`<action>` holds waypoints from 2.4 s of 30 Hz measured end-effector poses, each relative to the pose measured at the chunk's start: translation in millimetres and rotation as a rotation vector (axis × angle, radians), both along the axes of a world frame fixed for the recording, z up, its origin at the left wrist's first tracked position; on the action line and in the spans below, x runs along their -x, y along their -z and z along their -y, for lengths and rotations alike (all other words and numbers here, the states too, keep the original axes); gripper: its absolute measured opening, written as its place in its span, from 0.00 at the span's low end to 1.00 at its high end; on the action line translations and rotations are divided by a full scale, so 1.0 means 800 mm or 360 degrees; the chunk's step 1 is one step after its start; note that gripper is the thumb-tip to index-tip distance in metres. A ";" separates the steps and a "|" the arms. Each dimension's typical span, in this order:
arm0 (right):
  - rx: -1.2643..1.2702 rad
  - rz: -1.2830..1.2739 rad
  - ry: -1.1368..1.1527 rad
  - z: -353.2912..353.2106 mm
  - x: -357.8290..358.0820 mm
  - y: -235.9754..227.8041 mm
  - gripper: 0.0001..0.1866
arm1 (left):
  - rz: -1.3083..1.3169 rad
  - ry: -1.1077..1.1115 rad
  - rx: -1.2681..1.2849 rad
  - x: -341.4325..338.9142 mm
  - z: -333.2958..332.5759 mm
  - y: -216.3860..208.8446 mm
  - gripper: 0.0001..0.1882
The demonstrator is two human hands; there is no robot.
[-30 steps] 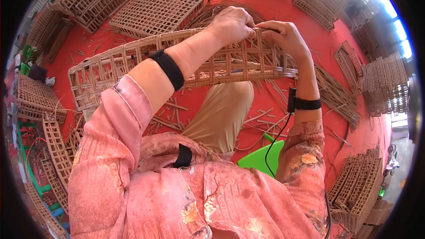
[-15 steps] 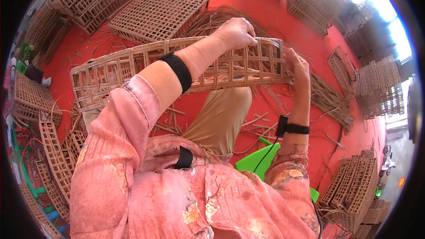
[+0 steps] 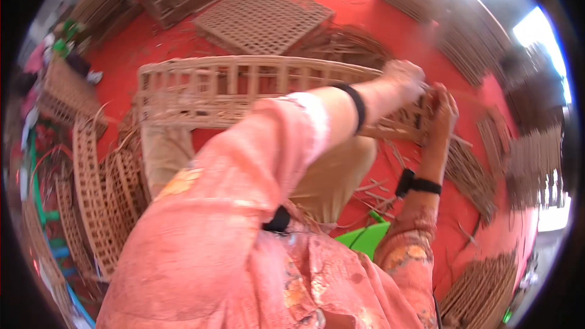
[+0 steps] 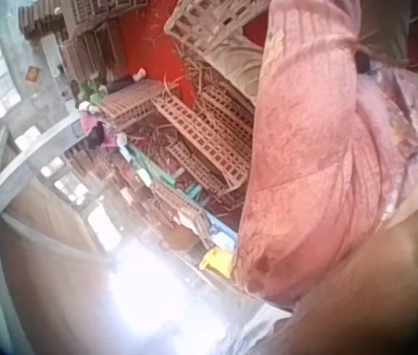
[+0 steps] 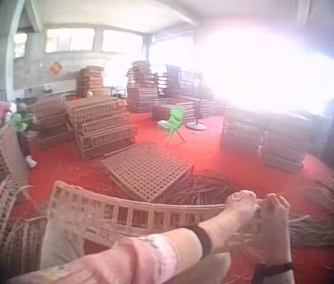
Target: The recorder is weaving bamboo or wood strips into a rectangular frame to create furniture components.
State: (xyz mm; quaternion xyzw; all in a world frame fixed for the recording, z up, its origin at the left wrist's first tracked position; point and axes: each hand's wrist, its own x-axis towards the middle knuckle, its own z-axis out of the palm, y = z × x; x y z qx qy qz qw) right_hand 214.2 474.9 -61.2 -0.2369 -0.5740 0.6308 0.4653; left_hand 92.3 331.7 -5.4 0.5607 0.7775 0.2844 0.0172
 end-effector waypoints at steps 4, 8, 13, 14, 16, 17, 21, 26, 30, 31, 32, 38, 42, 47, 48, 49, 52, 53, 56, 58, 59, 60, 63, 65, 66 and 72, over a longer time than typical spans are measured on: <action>0.0176 -0.0015 0.0069 -0.020 -0.012 0.017 0.11 | -0.0272 0.0000 -0.0157 -0.014 -0.021 0.026 0.13; 0.0231 -0.0032 -0.0026 -0.056 -0.023 0.036 0.15 | -0.0490 0.0119 -0.0100 -0.023 -0.030 0.025 0.12; -0.0952 0.1407 0.0397 -0.029 -0.024 0.013 0.25 | 0.0241 -0.0262 -0.0046 0.027 -0.028 0.017 0.14; -0.0985 0.1380 0.0368 -0.001 -0.024 0.004 0.25 | 0.0392 -0.0282 0.0007 0.038 -0.017 0.012 0.15; -0.1013 0.1218 0.1069 0.045 -0.057 0.003 0.20 | 0.0315 -0.0163 -0.0092 0.023 0.043 -0.023 0.15; -0.1018 0.1204 0.1060 0.086 -0.049 -0.011 0.20 | 0.0238 -0.0115 -0.0211 0.024 0.102 -0.043 0.16; -0.1050 0.0704 0.0233 0.262 0.022 -0.062 0.14 | -0.0074 -0.0199 -0.0926 0.112 0.306 -0.027 0.12; -0.1485 0.0562 -0.0495 0.447 0.108 -0.086 0.14 | 0.0026 -0.1480 -0.1358 0.158 0.561 0.038 0.19; -0.2085 0.0378 -0.0794 0.556 0.159 -0.069 0.17 | 0.1176 -0.1361 -0.1660 0.148 0.632 0.135 0.26; -0.2190 0.0366 -0.0808 0.573 0.171 -0.061 0.19 | 0.1205 -0.1350 -0.1688 0.148 0.627 0.151 0.26; -0.2224 0.0383 -0.0826 0.589 0.178 -0.051 0.19 | 0.1484 -0.1171 -0.1821 0.144 0.618 0.163 0.29; -0.2558 0.0584 -0.0803 0.628 0.188 -0.012 0.30 | 0.2185 -0.0772 -0.2153 0.138 0.586 0.116 0.35; -0.2667 0.0669 -0.0341 0.614 0.190 -0.008 0.28 | 0.2265 -0.0159 -0.2050 0.145 0.552 0.098 0.32; -0.2430 0.0694 0.0051 0.512 0.199 -0.068 0.28 | 0.1378 -0.0789 -0.1442 0.112 0.422 -0.013 0.43; -0.2378 0.0714 0.0096 0.487 0.189 -0.080 0.30 | 0.1400 -0.0758 -0.1444 0.109 0.407 -0.034 0.43; -0.2383 0.0737 0.0105 0.470 0.182 -0.093 0.30 | 0.1427 -0.0718 -0.1383 0.106 0.394 -0.048 0.46; -0.1730 0.0573 -0.0108 0.419 0.141 -0.158 0.35 | 0.1542 -0.0372 -0.1280 0.086 0.350 -0.102 0.51; -0.1775 0.0676 -0.0017 0.407 0.138 -0.167 0.37 | 0.1588 -0.0273 -0.1249 0.085 0.342 -0.105 0.52; -0.1814 0.0723 0.0362 0.316 0.117 -0.174 0.37 | 0.1713 -0.0042 -0.1207 0.061 0.287 -0.130 0.52; -0.1787 0.0655 0.0706 0.278 0.095 -0.197 0.33 | 0.1747 0.0079 -0.1187 0.052 0.282 -0.153 0.52; -0.1711 0.0687 0.0776 0.271 0.089 -0.204 0.30 | 0.1742 0.0342 -0.1020 0.065 0.280 -0.154 0.47; -0.1683 0.0695 0.0757 0.264 0.089 -0.209 0.30 | 0.1732 0.0593 -0.0850 0.079 0.278 -0.152 0.43; -0.1220 0.0207 0.0884 0.223 0.071 -0.219 0.23 | -0.0106 0.0713 -0.0808 0.101 0.261 -0.134 0.29; -0.1230 0.0325 0.0893 0.118 -0.003 -0.234 0.23 | 0.0947 0.0544 -0.1317 0.097 0.308 -0.068 0.16; -0.1280 0.0426 0.0863 0.053 -0.044 -0.246 0.23 | 0.1447 0.0379 -0.1196 0.096 0.346 -0.036 0.14; -0.0840 0.0238 0.0809 -0.013 -0.149 -0.208 0.19 | 0.2221 -0.0345 0.0127 0.054 0.396 0.218 0.32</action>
